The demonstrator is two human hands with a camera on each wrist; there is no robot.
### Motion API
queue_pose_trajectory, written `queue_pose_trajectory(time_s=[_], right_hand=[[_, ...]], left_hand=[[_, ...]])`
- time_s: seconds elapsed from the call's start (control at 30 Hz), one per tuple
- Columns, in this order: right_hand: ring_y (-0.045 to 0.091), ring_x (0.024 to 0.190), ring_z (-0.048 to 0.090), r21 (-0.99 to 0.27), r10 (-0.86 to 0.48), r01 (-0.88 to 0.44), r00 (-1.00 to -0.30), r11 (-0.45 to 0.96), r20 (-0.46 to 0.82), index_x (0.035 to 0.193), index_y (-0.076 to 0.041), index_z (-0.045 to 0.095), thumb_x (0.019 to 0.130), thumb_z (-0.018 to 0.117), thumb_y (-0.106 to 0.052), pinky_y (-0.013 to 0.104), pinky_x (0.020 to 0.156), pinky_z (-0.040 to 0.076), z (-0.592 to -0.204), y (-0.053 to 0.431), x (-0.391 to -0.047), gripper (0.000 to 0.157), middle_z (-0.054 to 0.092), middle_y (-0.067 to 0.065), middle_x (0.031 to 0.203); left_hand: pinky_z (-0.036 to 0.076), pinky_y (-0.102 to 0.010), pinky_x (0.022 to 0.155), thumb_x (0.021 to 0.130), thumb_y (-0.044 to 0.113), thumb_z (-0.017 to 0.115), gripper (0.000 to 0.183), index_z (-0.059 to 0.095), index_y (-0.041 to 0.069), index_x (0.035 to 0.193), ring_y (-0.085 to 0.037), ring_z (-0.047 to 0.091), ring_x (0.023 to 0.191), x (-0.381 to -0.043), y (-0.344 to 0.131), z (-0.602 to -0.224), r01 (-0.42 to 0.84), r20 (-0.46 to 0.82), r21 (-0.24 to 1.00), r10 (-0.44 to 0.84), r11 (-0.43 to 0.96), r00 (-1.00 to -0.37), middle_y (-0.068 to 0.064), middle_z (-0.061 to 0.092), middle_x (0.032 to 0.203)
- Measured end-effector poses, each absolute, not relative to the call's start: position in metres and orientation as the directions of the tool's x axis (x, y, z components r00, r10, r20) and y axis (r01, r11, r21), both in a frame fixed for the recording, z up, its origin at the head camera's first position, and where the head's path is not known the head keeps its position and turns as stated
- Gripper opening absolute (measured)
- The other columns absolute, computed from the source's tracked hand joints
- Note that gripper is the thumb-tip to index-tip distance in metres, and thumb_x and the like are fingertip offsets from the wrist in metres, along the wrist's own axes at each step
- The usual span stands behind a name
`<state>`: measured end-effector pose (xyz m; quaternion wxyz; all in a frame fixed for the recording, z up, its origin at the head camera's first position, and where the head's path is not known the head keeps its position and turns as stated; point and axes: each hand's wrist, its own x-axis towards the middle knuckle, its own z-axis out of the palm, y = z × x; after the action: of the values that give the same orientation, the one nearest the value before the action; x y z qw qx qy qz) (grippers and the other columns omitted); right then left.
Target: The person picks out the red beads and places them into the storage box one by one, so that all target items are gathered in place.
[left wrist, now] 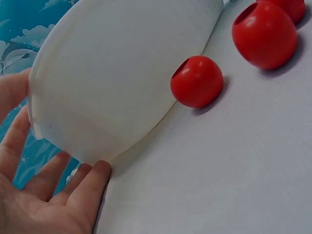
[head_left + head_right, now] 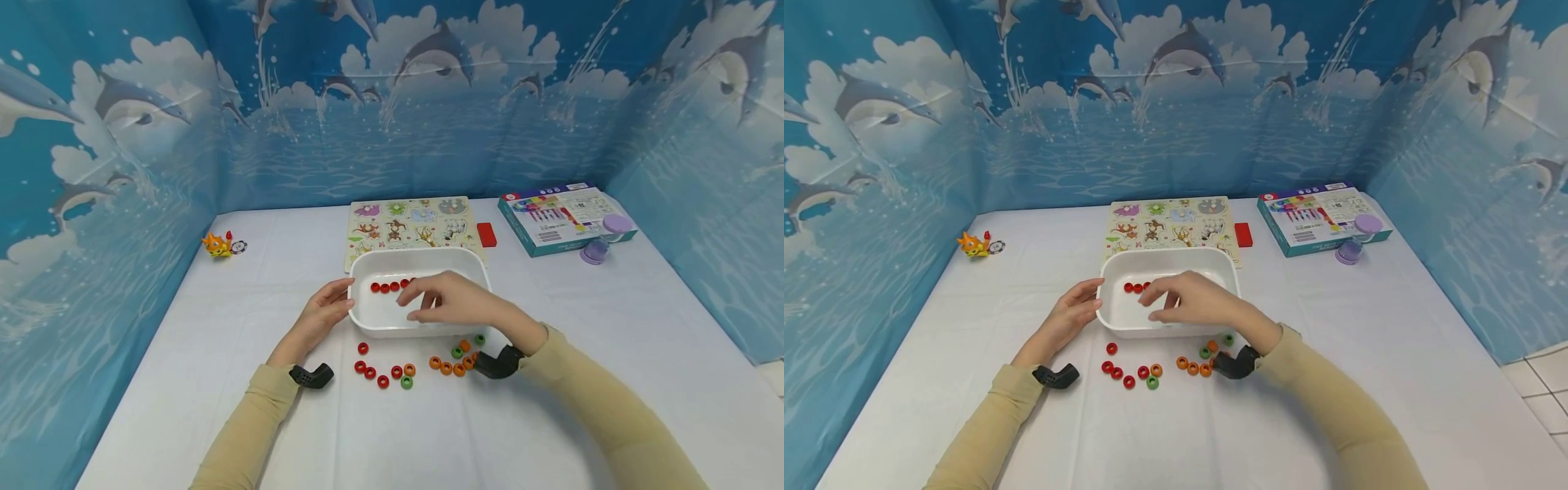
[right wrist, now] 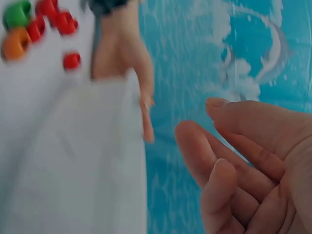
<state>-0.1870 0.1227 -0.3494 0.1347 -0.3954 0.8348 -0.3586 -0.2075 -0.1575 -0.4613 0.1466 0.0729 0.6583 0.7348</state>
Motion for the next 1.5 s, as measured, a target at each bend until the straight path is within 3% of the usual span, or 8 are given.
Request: queue_pose_trajectory(time_s=[0.17, 0.37, 0.6, 0.83, 1.13, 1.5], right_hand=[[0.004, 0.06, 0.055, -0.753, -0.786, -0.518, -0.618, 0.406, 0.001, 0.105, -0.022, 0.063, 0.081, 0.066, -0.025, 0.022, 0.056, 0.049, -0.377, 0.113, -0.151, 0.025, 0.063, -0.011, 0.084], [0.003, 0.046, 0.045, -0.749, -0.771, -0.526, -0.636, 0.402, 0.032, 0.107, -0.018, 0.063, 0.081, 0.066, -0.031, 0.018, 0.045, 0.04, -0.418, 0.107, -0.135, 0.029, 0.051, -0.01, 0.055], [0.002, 0.048, 0.042, -0.667, -0.702, -0.582, -0.702, 0.465, 0.123, 0.105, -0.02, 0.064, 0.082, 0.064, -0.03, 0.018, 0.045, 0.038, -0.44, 0.104, -0.135, 0.025, 0.049, -0.014, 0.063], [0.002, 0.049, 0.042, -0.636, -0.68, -0.588, -0.721, 0.5, 0.133, 0.102, -0.021, 0.065, 0.081, 0.065, -0.027, 0.018, 0.045, 0.038, -0.44, 0.102, -0.134, 0.022, 0.051, -0.018, 0.068], [0.002, 0.05, 0.044, -0.638, -0.687, -0.58, -0.719, 0.507, 0.107, 0.098, -0.024, 0.068, 0.079, 0.067, -0.031, 0.018, 0.044, 0.038, -0.44, 0.099, -0.134, 0.02, 0.06, -0.019, 0.08], [0.001, 0.052, 0.048, -0.654, -0.673, -0.524, -0.739, 0.545, 0.031, 0.1, -0.02, 0.066, 0.079, 0.068, -0.031, 0.019, 0.047, 0.043, -0.427, 0.102, -0.131, 0.024, 0.058, -0.018, 0.075]], left_hand=[[0.037, -0.03, 0.096, 0.079, 0.023, 0.068, 0.054, 0.046, 0.013, 0.128, -0.019, 0.027, 0.127, -0.207, -0.158, -0.462, -0.12, -0.09, 0.989, 0.305, -0.083, -0.948, -0.003, 0.034, 0.137], [0.037, -0.03, 0.096, 0.079, 0.023, 0.068, 0.053, 0.048, 0.014, 0.127, -0.019, 0.029, 0.127, -0.208, -0.157, -0.464, -0.103, -0.073, 0.991, 0.302, -0.084, -0.95, -0.002, 0.036, 0.137], [0.038, -0.03, 0.094, 0.077, 0.028, 0.07, 0.055, 0.049, 0.016, 0.126, -0.018, 0.032, 0.125, -0.208, -0.159, -0.464, -0.101, -0.075, 0.992, 0.306, -0.071, -0.949, 0.001, 0.038, 0.135], [0.039, -0.029, 0.094, 0.077, 0.028, 0.07, 0.055, 0.049, 0.017, 0.126, -0.018, 0.033, 0.124, -0.208, -0.159, -0.465, -0.097, -0.071, 0.993, 0.314, -0.068, -0.947, 0.002, 0.038, 0.135], [0.039, -0.029, 0.094, 0.077, 0.027, 0.07, 0.055, 0.048, 0.016, 0.127, -0.019, 0.033, 0.124, -0.208, -0.159, -0.465, -0.092, -0.061, 0.992, 0.313, -0.084, -0.948, 0.0, 0.038, 0.135], [0.037, -0.029, 0.095, 0.077, 0.028, 0.07, 0.055, 0.049, 0.017, 0.126, -0.018, 0.031, 0.125, -0.207, -0.158, -0.465, -0.097, -0.075, 0.994, 0.302, -0.059, -0.95, 0.002, 0.038, 0.135]])
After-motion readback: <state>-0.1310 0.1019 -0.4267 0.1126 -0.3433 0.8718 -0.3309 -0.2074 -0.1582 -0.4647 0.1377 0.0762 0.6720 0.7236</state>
